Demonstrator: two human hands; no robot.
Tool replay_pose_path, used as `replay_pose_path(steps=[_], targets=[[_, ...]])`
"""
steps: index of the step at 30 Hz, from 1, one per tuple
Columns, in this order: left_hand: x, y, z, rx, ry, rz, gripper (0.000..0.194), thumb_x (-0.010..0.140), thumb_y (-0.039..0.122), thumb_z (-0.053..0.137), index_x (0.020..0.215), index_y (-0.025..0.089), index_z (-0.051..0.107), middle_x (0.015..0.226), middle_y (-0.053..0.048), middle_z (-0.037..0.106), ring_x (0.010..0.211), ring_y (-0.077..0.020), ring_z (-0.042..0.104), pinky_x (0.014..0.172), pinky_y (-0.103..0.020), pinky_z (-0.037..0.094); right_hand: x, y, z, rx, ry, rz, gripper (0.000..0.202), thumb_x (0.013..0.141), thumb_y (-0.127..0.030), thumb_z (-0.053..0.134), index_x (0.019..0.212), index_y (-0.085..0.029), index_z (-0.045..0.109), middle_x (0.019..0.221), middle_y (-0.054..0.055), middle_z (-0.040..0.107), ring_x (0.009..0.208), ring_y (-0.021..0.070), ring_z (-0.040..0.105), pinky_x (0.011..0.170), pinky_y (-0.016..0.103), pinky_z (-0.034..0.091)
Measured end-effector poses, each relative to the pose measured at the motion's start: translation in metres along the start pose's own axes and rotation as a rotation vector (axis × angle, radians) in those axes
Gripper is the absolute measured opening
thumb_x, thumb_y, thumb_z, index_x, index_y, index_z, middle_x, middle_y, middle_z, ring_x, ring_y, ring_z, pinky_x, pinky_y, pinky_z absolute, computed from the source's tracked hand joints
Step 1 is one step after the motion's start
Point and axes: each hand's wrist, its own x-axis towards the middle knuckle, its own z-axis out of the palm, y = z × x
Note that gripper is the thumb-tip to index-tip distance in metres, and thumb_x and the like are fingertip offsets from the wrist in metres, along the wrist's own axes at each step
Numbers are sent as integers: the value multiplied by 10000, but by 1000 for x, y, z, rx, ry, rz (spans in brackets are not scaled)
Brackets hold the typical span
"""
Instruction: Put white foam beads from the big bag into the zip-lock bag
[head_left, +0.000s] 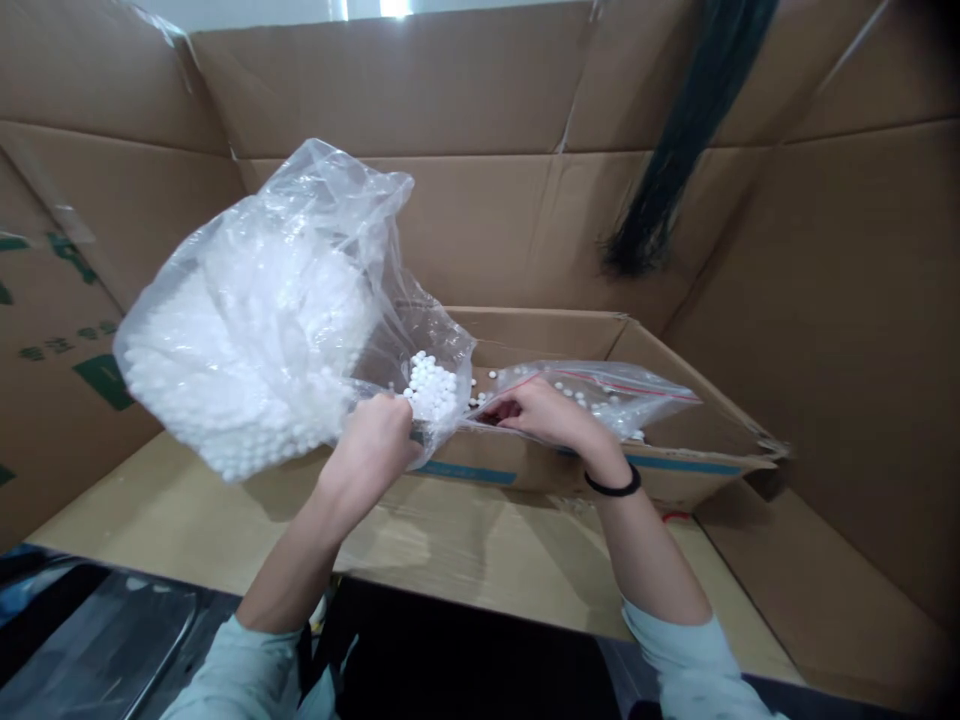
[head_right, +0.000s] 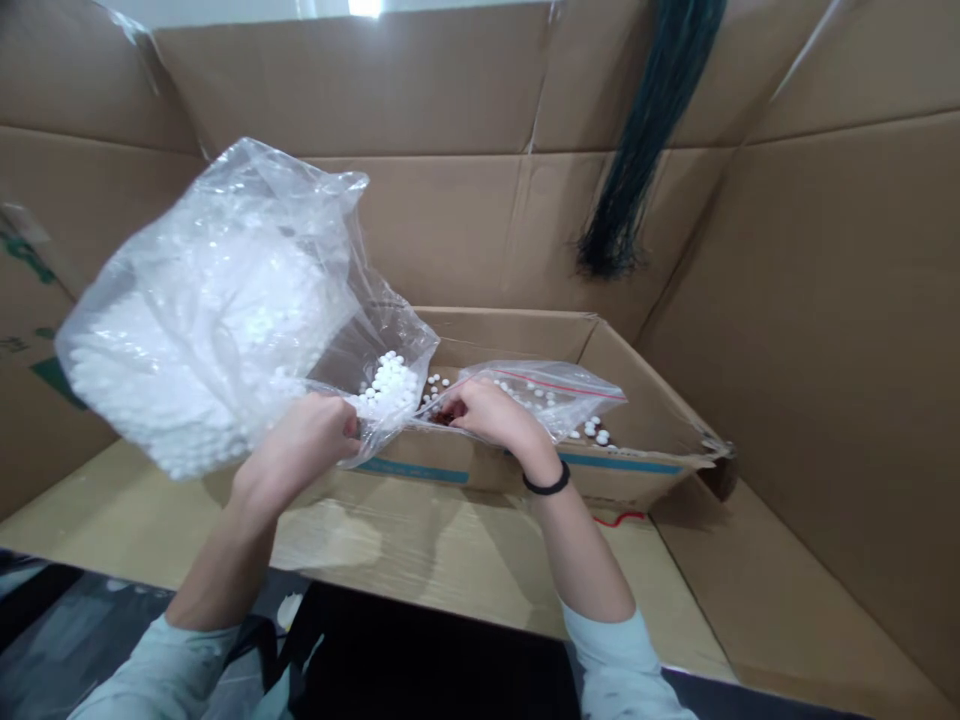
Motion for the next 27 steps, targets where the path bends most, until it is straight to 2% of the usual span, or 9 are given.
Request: replay_pose_path(steps=[8, 16, 19, 22, 25, 27], targets=[[-6, -6, 17, -100, 46, 17, 220, 714, 79, 486, 751, 83, 702, 783, -173, 674, 764, -248, 639, 692, -315, 440, 4, -1, -1, -40, -9, 40, 263, 686, -98, 572, 865, -184, 744, 801, 34, 742, 686, 168, 655, 629, 241, 484], [-5, -17, 24, -210, 48, 57, 235, 644, 21, 489, 666, 88, 713, 678, -136, 684, 677, -209, 629, 639, -282, 430, 3, -4, -2, -99, 48, 54, 192, 699, -90, 576, 784, -160, 733, 793, 46, 734, 738, 179, 660, 678, 249, 467], [-3, -23, 17, -350, 84, 79, 204, 644, 49, 529, 678, 107, 721, 676, -94, 693, 668, -178, 625, 615, -252, 423, 3, -4, -2, -123, 69, 41, 180, 710, -89, 568, 758, -156, 729, 787, 51, 731, 747, 179, 657, 689, 251, 453], [0, -25, 1, -517, 196, 71, 136, 662, 163, 630, 748, 128, 731, 701, -72, 702, 670, -172, 624, 607, -255, 438, 3, -3, -2, -127, 60, 29, 182, 720, -110, 564, 762, -160, 734, 791, 54, 732, 738, 181, 652, 690, 256, 451], [11, -13, -15, -762, 338, 145, 135, 651, 234, 698, 740, 136, 724, 704, -62, 702, 658, -156, 625, 637, -262, 473, 3, -2, 0, -75, 22, -15, 228, 722, -116, 550, 821, -191, 741, 840, 39, 739, 742, 174, 649, 691, 246, 458], [23, 2, -21, -1089, 429, 212, 166, 651, 247, 717, 777, 139, 716, 729, -49, 701, 699, -143, 636, 681, -252, 500, 2, -3, 1, -28, 16, -37, 286, 713, -90, 531, 878, -201, 737, 864, 33, 740, 740, 166, 648, 687, 237, 464]])
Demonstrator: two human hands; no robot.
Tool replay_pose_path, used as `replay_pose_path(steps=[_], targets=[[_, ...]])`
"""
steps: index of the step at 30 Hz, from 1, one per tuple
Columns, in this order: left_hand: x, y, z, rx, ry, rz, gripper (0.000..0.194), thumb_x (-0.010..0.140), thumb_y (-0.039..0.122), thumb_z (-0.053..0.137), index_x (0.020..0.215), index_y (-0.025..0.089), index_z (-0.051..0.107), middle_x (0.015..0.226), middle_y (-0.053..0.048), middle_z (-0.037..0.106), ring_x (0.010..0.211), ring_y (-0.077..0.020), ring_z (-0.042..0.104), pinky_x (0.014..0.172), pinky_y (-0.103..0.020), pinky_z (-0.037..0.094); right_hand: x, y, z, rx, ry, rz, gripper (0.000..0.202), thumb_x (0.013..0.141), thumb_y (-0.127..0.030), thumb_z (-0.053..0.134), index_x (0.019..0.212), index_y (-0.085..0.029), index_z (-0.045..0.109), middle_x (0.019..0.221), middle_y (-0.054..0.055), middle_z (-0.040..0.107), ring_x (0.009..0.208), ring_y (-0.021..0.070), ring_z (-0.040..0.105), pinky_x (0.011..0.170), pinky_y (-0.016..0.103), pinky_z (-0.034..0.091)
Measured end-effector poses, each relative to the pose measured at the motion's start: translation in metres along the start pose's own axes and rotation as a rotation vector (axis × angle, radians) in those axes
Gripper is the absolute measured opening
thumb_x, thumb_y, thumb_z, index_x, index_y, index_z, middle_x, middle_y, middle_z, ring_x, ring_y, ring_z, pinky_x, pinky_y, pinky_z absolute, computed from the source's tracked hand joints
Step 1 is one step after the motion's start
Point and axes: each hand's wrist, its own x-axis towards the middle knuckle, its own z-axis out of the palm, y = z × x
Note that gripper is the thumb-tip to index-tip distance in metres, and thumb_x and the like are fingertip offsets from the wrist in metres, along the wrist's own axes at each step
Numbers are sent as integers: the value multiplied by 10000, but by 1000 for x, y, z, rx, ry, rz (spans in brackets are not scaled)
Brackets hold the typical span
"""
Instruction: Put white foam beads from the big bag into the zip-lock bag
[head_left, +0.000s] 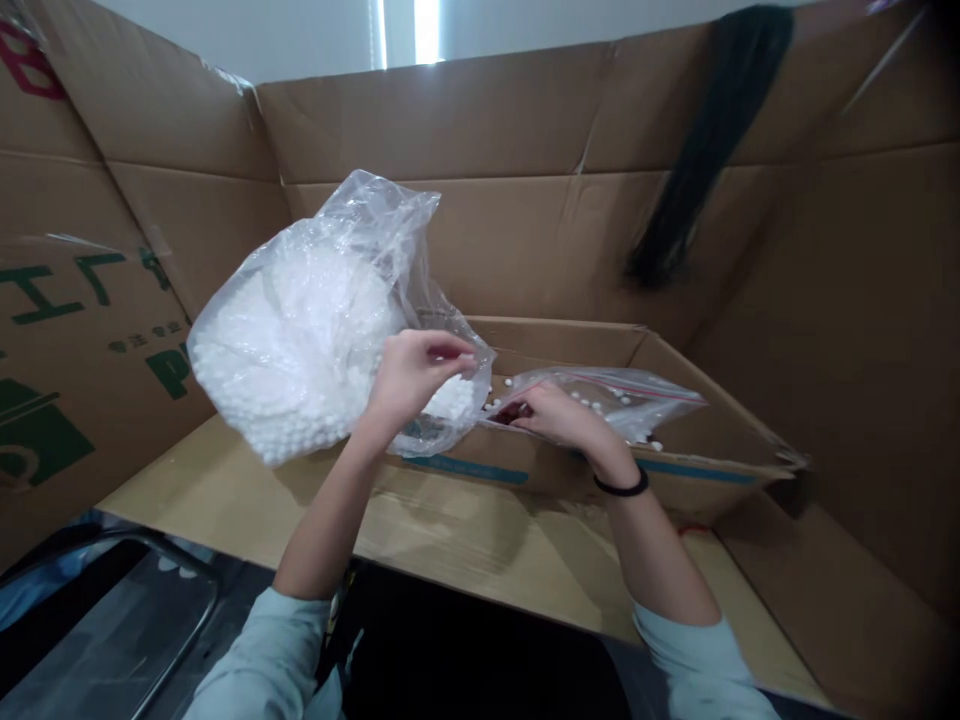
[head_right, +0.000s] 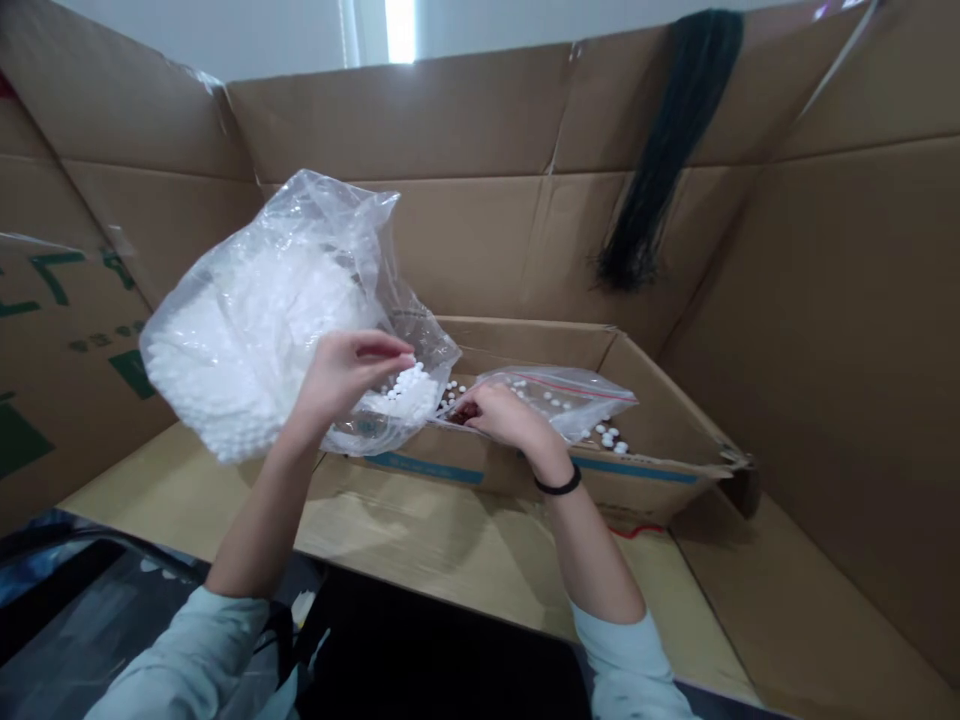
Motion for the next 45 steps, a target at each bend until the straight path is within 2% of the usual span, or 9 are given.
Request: replay_pose_path(steps=[2, 7, 11, 15, 25, 32, 35, 38, 45], targets=[[14, 4, 18, -468, 65, -2, 165, 664, 182, 712, 821, 135, 695, 807, -36, 700, 776, -121, 647, 748, -232, 517, -1, -2, 1, 47, 14, 3, 307, 703, -72, 521, 891, -188, 734, 857, 40, 741, 727, 162, 650, 685, 236, 474], [41, 7, 45, -1350, 250, -439, 176, 848, 46, 471, 914, 116, 619, 813, -18, 648, 809, -67, 650, 750, -177, 551, -3, -5, 0, 110, 66, 16, 223, 736, -101, 537, 817, -158, 737, 834, 60, 741, 751, 171, 664, 723, 251, 484], [48, 7, 41, -1574, 318, -686, 198, 902, 119, 425, 1045, 116, 561, 836, -37, 623, 804, -86, 645, 663, -178, 579, -5, -7, -3, 110, 84, 0, 211, 767, -115, 537, 818, -169, 734, 827, 59, 738, 747, 169, 656, 732, 264, 476], [48, -5, 42, -1643, 312, -869, 164, 914, 167, 409, 972, 75, 532, 830, -59, 579, 781, -86, 618, 628, -163, 570, -8, -10, -8, 83, 89, 22, 235, 766, -94, 525, 825, -184, 733, 829, 55, 732, 754, 167, 645, 738, 265, 464], [48, -32, 57, -1525, 175, -969, 264, 886, 17, 241, 732, 129, 424, 660, 9, 418, 504, -28, 439, 428, -95, 404, -21, -11, -21, 20, 147, 112, 188, 772, -120, 548, 795, -193, 720, 801, 26, 728, 714, 157, 632, 670, 240, 430], [39, -32, 65, -1249, -103, -617, 309, 936, 261, 339, 656, 154, 410, 498, 89, 224, 367, -22, 234, 356, -137, 212, -47, -23, -41, 93, 187, 43, 131, 802, -185, 548, 727, -175, 655, 737, 17, 678, 675, 129, 586, 639, 237, 411], [35, -28, 68, -906, -201, -427, 335, 874, 390, 474, 649, 143, 453, 483, 103, 196, 364, -13, 166, 356, -153, 130, -55, -34, -43, 284, 375, -18, 122, 817, -259, 560, 756, -181, 631, 726, 11, 647, 591, 105, 536, 560, 227, 400], [33, -25, 72, -670, -223, -316, 345, 843, 421, 510, 653, 134, 484, 478, 101, 210, 374, -10, 168, 372, -152, 117, -49, -40, -33, 347, 687, 13, 120, 837, -279, 549, 799, -186, 615, 703, -2, 602, 524, 83, 460, 506, 222, 361], [30, -30, 78, -429, -131, -189, 419, 840, 493, 454, 604, 147, 465, 512, 55, 334, 434, -41, 274, 414, -182, 213, -21, -36, -14, 330, 646, 34, 127, 839, -259, 539, 779, -175, 613, 736, 4, 603, 593, 87, 477, 554, 213, 360]])
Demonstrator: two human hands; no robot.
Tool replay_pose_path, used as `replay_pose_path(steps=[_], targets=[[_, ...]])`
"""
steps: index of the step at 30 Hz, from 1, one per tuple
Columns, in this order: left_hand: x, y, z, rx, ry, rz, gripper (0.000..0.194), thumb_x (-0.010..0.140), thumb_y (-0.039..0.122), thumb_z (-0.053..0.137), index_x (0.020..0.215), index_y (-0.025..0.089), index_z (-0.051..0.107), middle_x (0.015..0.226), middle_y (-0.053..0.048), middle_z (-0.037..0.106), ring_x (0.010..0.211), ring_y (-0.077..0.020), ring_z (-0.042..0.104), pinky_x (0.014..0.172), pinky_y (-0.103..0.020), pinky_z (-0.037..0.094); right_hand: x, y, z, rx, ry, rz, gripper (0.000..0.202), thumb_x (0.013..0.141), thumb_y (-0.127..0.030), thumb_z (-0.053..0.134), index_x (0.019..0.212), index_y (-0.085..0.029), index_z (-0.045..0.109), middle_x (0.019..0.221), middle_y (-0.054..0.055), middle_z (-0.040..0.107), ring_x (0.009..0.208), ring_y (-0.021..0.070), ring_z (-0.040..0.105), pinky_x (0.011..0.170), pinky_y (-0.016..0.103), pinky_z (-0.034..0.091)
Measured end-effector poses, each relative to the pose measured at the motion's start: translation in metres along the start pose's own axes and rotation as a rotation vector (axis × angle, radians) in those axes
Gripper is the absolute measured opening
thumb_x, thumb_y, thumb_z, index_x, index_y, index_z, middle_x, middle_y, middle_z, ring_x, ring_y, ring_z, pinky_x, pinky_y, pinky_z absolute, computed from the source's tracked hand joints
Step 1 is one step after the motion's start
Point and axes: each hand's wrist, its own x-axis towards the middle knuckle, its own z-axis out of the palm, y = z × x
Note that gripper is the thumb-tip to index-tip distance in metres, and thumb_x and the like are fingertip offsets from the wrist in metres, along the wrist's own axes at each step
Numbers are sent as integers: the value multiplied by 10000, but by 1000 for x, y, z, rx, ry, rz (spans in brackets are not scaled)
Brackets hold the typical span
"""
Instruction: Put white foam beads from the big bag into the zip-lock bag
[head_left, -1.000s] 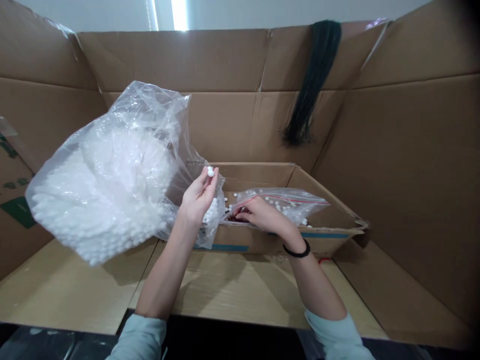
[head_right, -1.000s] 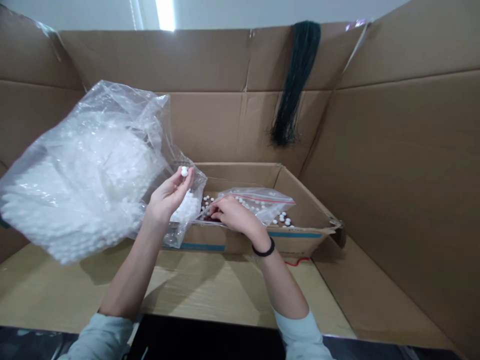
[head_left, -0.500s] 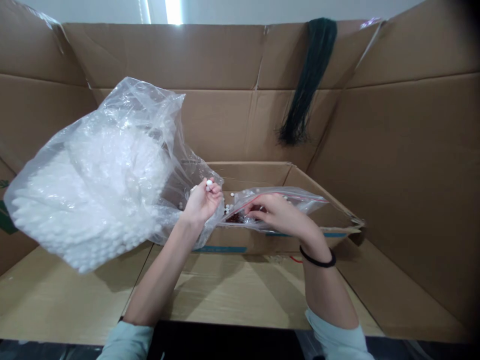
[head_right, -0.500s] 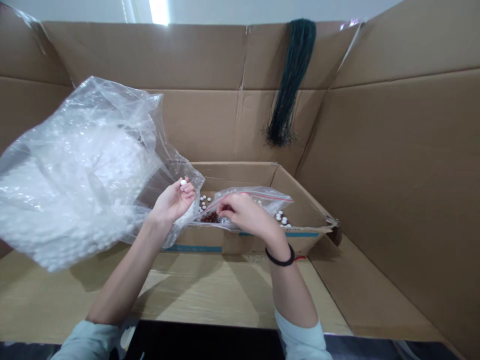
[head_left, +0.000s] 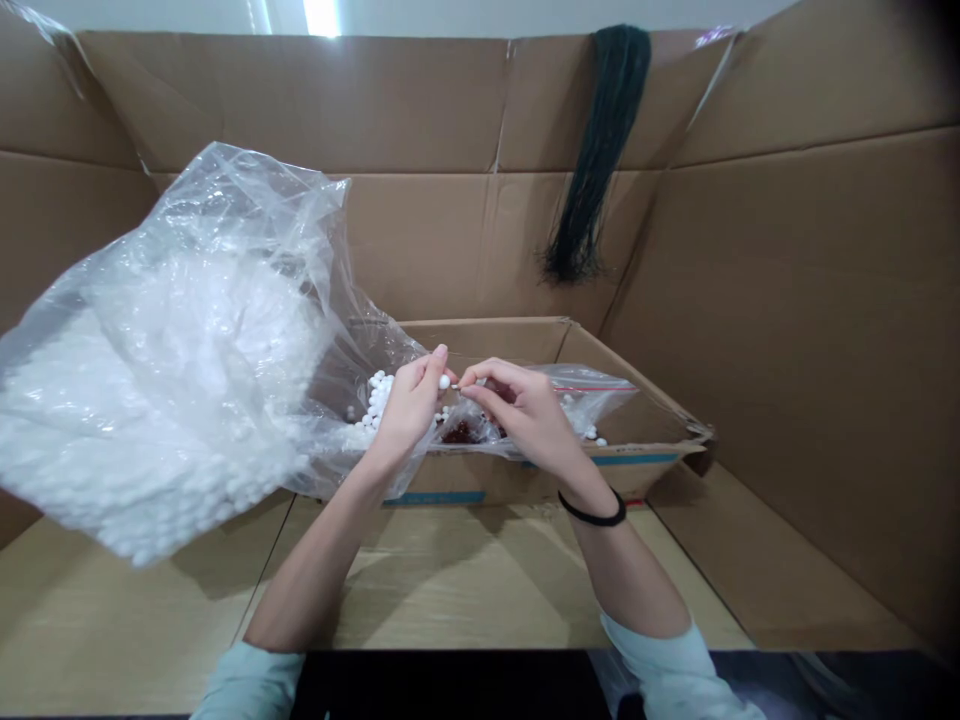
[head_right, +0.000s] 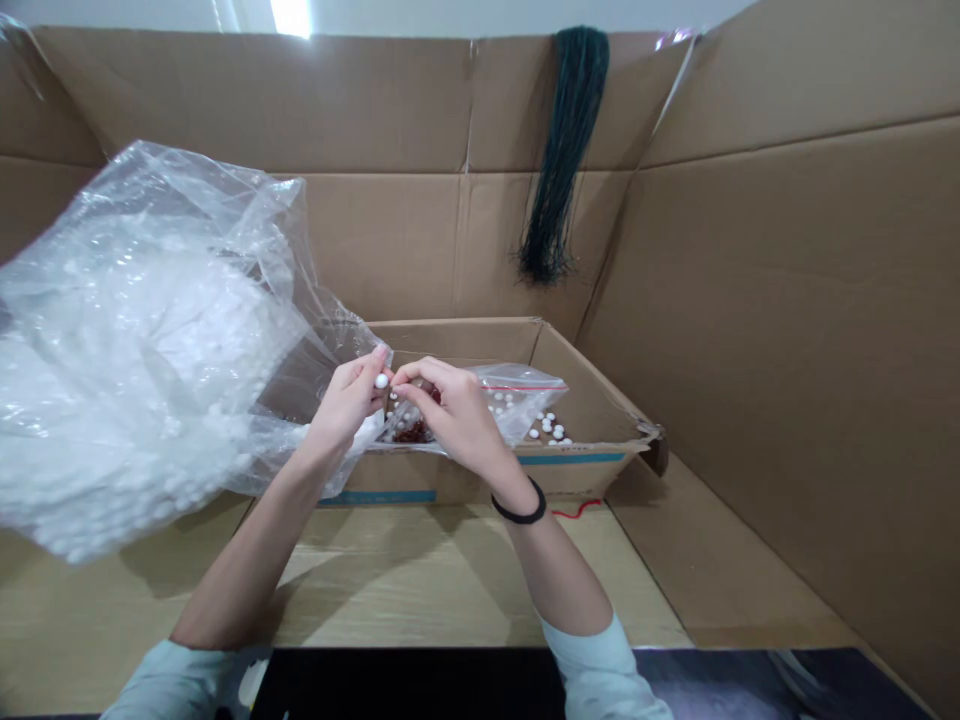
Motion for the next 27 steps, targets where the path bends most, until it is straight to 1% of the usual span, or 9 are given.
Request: replay_pose_path(steps=[5, 9, 13, 16, 20, 23, 27], targets=[[-6, 0, 2, 199, 56, 125, 434, 859, 512, 398, 602, 164, 444, 545, 39, 370, 508, -72, 329, 478, -204, 265, 1, 2, 0, 28, -2, 16, 142, 829, -286, 547, 771, -173, 609, 709, 1, 592, 590, 91, 477, 552, 214, 357], [-11, 4, 3, 366, 66, 220, 404, 898, 449, 348, 603, 175, 383, 563, 42, 364, 542, -79, 326, 521, -216, 260, 0, 2, 1, 18, -9, 10, 133, 830, -271, 538, 766, -173, 601, 725, 4, 602, 618, 97, 496, 573, 219, 369], [-14, 5, 4, 540, 121, 269, 371, 919, 393, 319, 615, 184, 347, 558, 50, 361, 532, -79, 318, 544, -229, 250, 0, 1, 3, 12, 2, 7, 120, 830, -242, 531, 759, -169, 595, 739, 9, 611, 638, 99, 516, 584, 219, 375], [-15, 5, 5, 593, 158, 271, 355, 927, 372, 300, 629, 188, 356, 562, 50, 380, 525, -80, 332, 550, -234, 249, 0, 2, 6, 6, 19, 7, 116, 827, -244, 536, 771, -168, 604, 739, 13, 616, 656, 106, 538, 575, 217, 378], [-15, 6, 6, 648, 173, 267, 352, 931, 361, 293, 632, 190, 367, 561, 47, 405, 520, -82, 344, 556, -239, 252, 0, 5, 9, 27, 61, 26, 117, 812, -257, 562, 777, -168, 629, 734, 14, 629, 641, 102, 538, 551, 212, 377], [-15, 6, 6, 657, 179, 284, 355, 932, 362, 288, 634, 192, 377, 551, 46, 406, 511, -84, 348, 550, -238, 255, -1, 6, 12, 93, 124, 63, 112, 786, -269, 599, 774, -167, 644, 693, 5, 629, 564, 85, 505, 507, 206, 369], [-15, 3, 6, 638, 177, 317, 348, 931, 348, 291, 632, 194, 375, 546, 45, 398, 509, -83, 363, 543, -230, 262, -2, 4, 14, 225, 187, 122, 115, 729, -274, 658, 734, -162, 629, 596, -23, 597, 431, 54, 427, 424, 194, 340]])
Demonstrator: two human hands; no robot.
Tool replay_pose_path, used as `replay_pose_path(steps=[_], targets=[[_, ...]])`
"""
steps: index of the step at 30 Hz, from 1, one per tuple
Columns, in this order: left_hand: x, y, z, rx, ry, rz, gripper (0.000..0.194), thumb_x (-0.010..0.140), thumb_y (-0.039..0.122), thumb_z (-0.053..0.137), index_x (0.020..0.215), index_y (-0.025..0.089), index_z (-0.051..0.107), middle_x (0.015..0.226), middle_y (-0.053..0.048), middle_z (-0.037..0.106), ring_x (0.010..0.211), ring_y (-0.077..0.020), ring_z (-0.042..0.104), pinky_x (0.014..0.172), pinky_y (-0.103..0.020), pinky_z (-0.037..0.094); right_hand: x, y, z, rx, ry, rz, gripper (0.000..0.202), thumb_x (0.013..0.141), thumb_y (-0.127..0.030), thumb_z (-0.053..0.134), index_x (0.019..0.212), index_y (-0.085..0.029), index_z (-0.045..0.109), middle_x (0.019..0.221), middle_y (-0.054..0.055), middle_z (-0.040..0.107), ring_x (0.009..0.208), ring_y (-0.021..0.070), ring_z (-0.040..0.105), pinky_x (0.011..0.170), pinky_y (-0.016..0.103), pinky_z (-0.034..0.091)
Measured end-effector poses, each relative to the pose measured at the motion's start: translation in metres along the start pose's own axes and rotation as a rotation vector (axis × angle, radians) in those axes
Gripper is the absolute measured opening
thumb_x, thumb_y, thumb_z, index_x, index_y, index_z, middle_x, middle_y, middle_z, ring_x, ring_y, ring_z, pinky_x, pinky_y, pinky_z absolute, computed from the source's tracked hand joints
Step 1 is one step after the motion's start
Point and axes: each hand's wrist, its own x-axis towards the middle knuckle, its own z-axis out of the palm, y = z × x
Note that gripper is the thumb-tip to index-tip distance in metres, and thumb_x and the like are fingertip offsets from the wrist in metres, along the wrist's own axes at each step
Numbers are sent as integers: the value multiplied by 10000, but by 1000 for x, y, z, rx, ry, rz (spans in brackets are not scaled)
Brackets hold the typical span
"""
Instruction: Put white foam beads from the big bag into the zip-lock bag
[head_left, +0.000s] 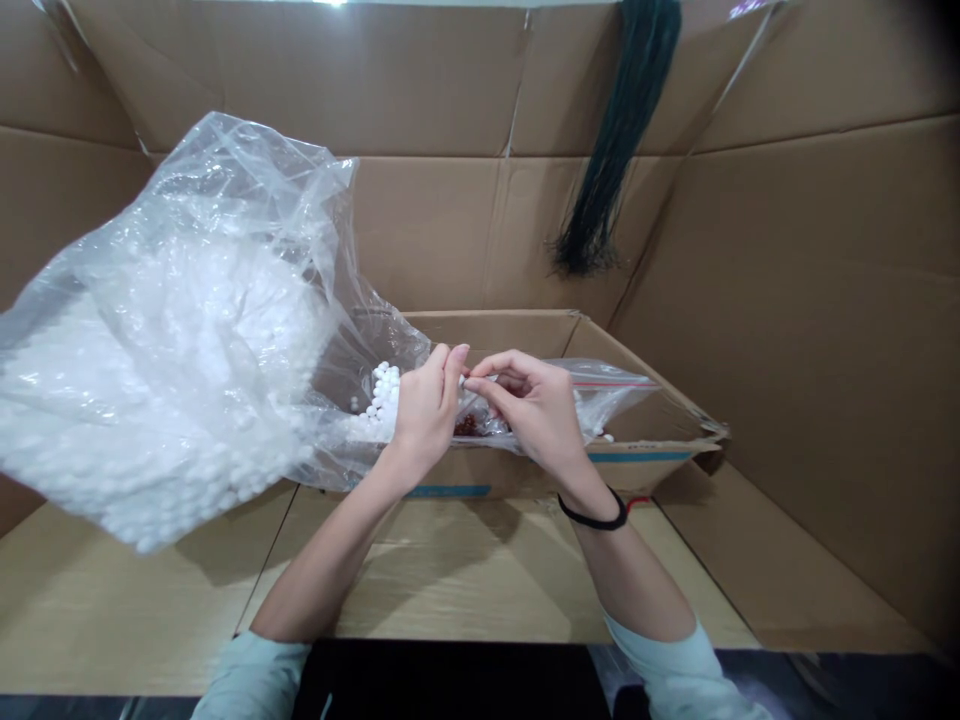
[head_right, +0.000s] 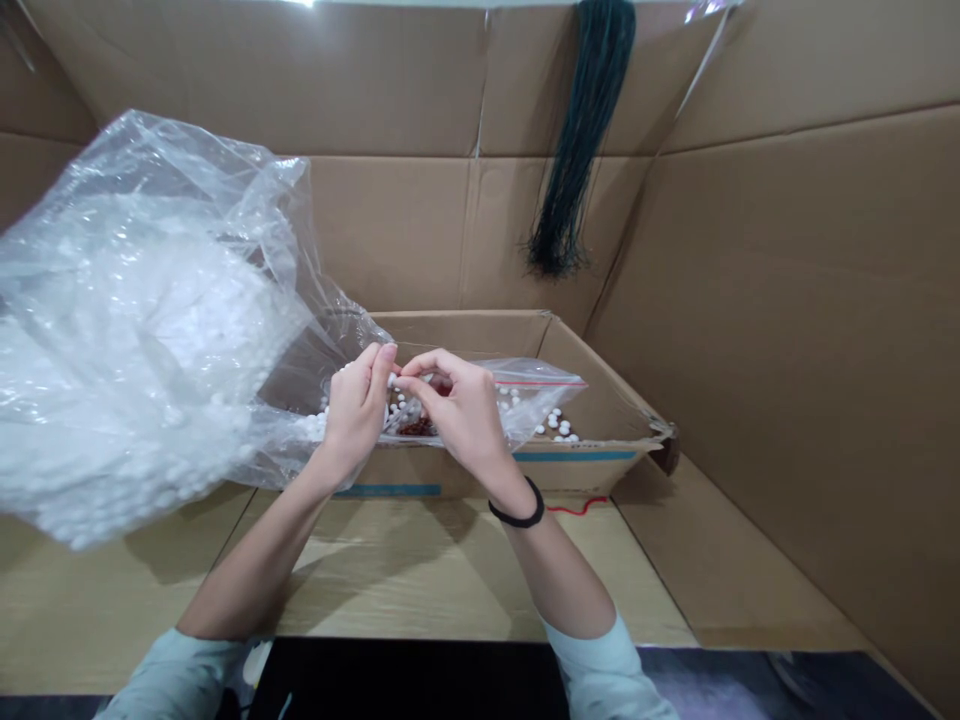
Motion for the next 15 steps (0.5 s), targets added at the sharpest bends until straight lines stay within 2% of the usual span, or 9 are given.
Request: replay_pose_path(steps=[4, 8, 12, 15], targets=[[-1, -4, 2, -3, 9, 51, 353, 931, 379, 286, 637, 198, 360, 522, 54, 379, 480, -81, 350, 521, -231, 253, 0, -4, 0, 61, 30, 50, 129, 681, -271, 695, 677, -158, 633, 557, -32, 583, 386, 45, 403, 380, 193, 322], [-1, -5, 2, -14, 1, 75, 358, 931, 396, 284, 649, 196, 374, 528, 49, 409, 481, -81, 369, 518, -230, 260, 0, -5, -1, 68, 49, 35, 127, 670, -273, 707, 660, -161, 648, 587, -24, 614, 396, 48, 417, 389, 200, 334], [-1, -3, -2, -108, -48, 45, 376, 933, 402, 282, 671, 183, 439, 595, 25, 479, 534, -80, 423, 547, -220, 306, 0, -3, -4, -45, 4, -80, 78, 726, -261, 670, 726, -184, 677, 671, -7, 648, 531, 89, 531, 483, 217, 399], [1, -4, -3, -258, -107, -16, 345, 926, 413, 306, 787, 177, 516, 625, 23, 496, 553, -78, 458, 554, -207, 346, 1, -3, -7, -223, -29, -202, 89, 796, -225, 598, 771, -188, 675, 737, 5, 651, 638, 110, 570, 568, 230, 423]])
